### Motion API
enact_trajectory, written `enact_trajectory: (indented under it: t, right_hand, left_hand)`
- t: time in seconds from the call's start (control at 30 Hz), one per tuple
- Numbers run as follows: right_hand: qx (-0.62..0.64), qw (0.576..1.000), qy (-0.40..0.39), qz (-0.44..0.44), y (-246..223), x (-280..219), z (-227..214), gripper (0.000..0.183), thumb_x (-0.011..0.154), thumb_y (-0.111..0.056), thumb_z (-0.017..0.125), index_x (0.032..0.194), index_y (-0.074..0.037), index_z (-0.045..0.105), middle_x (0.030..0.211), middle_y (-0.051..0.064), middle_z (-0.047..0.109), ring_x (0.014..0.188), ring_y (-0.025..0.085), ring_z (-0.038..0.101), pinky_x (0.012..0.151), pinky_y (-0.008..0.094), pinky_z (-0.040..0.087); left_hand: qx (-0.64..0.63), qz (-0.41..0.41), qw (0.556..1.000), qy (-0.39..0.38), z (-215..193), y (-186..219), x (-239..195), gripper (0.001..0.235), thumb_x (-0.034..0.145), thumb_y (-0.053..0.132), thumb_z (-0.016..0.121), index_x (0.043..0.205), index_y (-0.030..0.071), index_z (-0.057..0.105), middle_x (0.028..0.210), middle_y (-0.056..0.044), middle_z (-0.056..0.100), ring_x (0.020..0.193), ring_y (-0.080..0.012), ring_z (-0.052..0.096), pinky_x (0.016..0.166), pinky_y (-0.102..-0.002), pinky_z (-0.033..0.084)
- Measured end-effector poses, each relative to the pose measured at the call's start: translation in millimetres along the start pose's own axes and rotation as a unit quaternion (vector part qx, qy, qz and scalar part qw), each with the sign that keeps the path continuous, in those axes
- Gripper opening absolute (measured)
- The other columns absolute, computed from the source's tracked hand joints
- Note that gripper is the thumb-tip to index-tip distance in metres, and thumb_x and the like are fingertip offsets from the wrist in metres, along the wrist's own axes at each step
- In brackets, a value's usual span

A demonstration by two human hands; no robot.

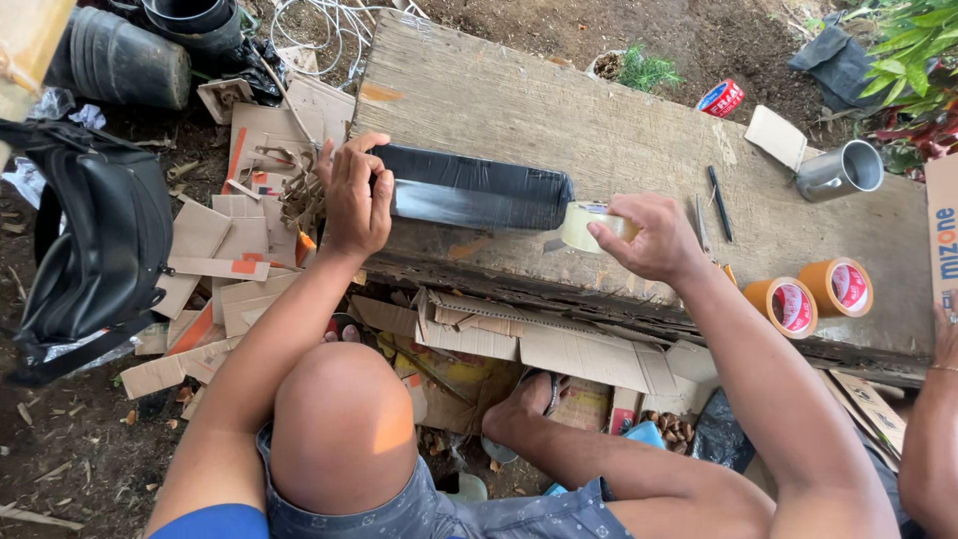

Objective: The person wraps a small black rectangular package with clear packing tape on a wooden workbench. They repeatedly apply tape strips, rotate the package to cover all sides, and smooth the tape down by hand.

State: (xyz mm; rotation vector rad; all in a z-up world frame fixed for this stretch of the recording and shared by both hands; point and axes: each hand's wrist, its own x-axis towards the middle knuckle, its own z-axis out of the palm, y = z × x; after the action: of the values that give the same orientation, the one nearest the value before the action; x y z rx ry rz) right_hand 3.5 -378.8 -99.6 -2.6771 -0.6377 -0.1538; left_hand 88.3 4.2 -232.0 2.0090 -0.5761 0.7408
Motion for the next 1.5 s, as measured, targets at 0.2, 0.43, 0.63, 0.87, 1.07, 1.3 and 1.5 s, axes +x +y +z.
enact_trajectory:
  t: [0.2, 0.43, 0.63, 0.87, 1.07, 1.3, 1.5]
  right_hand:
    - [-0.006, 0.999, 0.047, -0.025, 20, 2, 14, 0.029, 0.091, -0.030, 0.077, 0.081, -0.005, 0.067, 0.071, 0.011, 0.064, 0.065, 0.029, 0.061, 0.069, 0.043, 0.050]
    - [0.000, 0.999, 0.045, -0.012, 36, 9, 27, 0.029, 0.091, -0.030, 0.078, 0.079, -0.006, 0.068, 0.071, 0.011, 0.065, 0.066, 0.029, 0.062, 0.071, 0.043, 0.051]
    - [-0.008, 0.999, 0.049, -0.011, 41, 13, 34, 0.027, 0.088, -0.027, 0.079, 0.078, -0.005, 0.067, 0.071, 0.012, 0.064, 0.067, 0.032, 0.061, 0.070, 0.044, 0.051]
    - [-0.001, 1.000, 0.025, 0.013, 38, 18, 38, 0.029, 0.090, -0.028, 0.075, 0.072, -0.008, 0.065, 0.065, 0.010, 0.063, 0.060, 0.028, 0.062, 0.068, 0.042, 0.052]
    - [-0.005, 0.998, 0.041, 0.044, 21, 21, 41, 0.026, 0.089, -0.029, 0.074, 0.078, -0.006, 0.069, 0.065, 0.015, 0.064, 0.061, 0.032, 0.065, 0.062, 0.045, 0.053]
    - [-0.006, 0.996, 0.031, 0.079, 9, 27, 36, 0.028, 0.088, -0.031, 0.074, 0.077, -0.006, 0.066, 0.069, 0.017, 0.066, 0.064, 0.036, 0.067, 0.062, 0.046, 0.053]
    - [-0.007, 0.996, 0.051, 0.076, 7, 27, 38, 0.031, 0.086, -0.032, 0.075, 0.074, -0.006, 0.063, 0.069, 0.019, 0.064, 0.066, 0.039, 0.065, 0.060, 0.048, 0.051]
  left_hand:
    - [0.006, -0.005, 1.000, -0.004, -1, 4, -1, 0.015, 0.110, 0.019, 0.047, 0.101, 0.007, 0.049, 0.137, -0.011, 0.061, 0.126, -0.0283, 0.056, 0.124, -0.057, 0.018]
    - [0.016, -0.010, 1.000, -0.011, -1, 4, -2, 0.015, 0.110, 0.018, 0.049, 0.100, 0.007, 0.047, 0.139, -0.011, 0.060, 0.126, -0.0282, 0.056, 0.125, -0.056, 0.019]
    - [0.023, -0.011, 1.000, -0.011, 1, 2, -3, 0.013, 0.109, 0.017, 0.050, 0.100, 0.007, 0.048, 0.139, -0.011, 0.060, 0.126, -0.0281, 0.056, 0.125, -0.056, 0.018]
    - [-0.031, -0.024, 0.999, 0.003, 2, 3, -3, 0.013, 0.107, 0.014, 0.053, 0.108, 0.006, 0.043, 0.141, -0.009, 0.060, 0.130, -0.0245, 0.055, 0.125, -0.058, 0.015]
    - [0.218, -0.037, 0.969, -0.109, -2, 33, 2, 0.037, 0.108, 0.022, 0.045, 0.141, 0.008, 0.053, 0.150, -0.011, 0.054, 0.152, -0.0310, 0.041, 0.125, -0.067, -0.003]
    - [0.279, -0.014, 0.916, -0.288, 21, 69, 15, 0.111, 0.096, 0.080, 0.029, 0.161, -0.009, 0.015, 0.169, -0.026, 0.008, 0.156, -0.0405, 0.000, 0.124, -0.062, -0.006]
    - [0.251, 0.250, 0.859, -0.369, 88, 119, -5, 0.114, 0.096, 0.073, 0.048, 0.162, -0.011, 0.007, 0.170, -0.028, -0.002, 0.158, -0.0409, -0.003, 0.127, -0.057, 0.000]
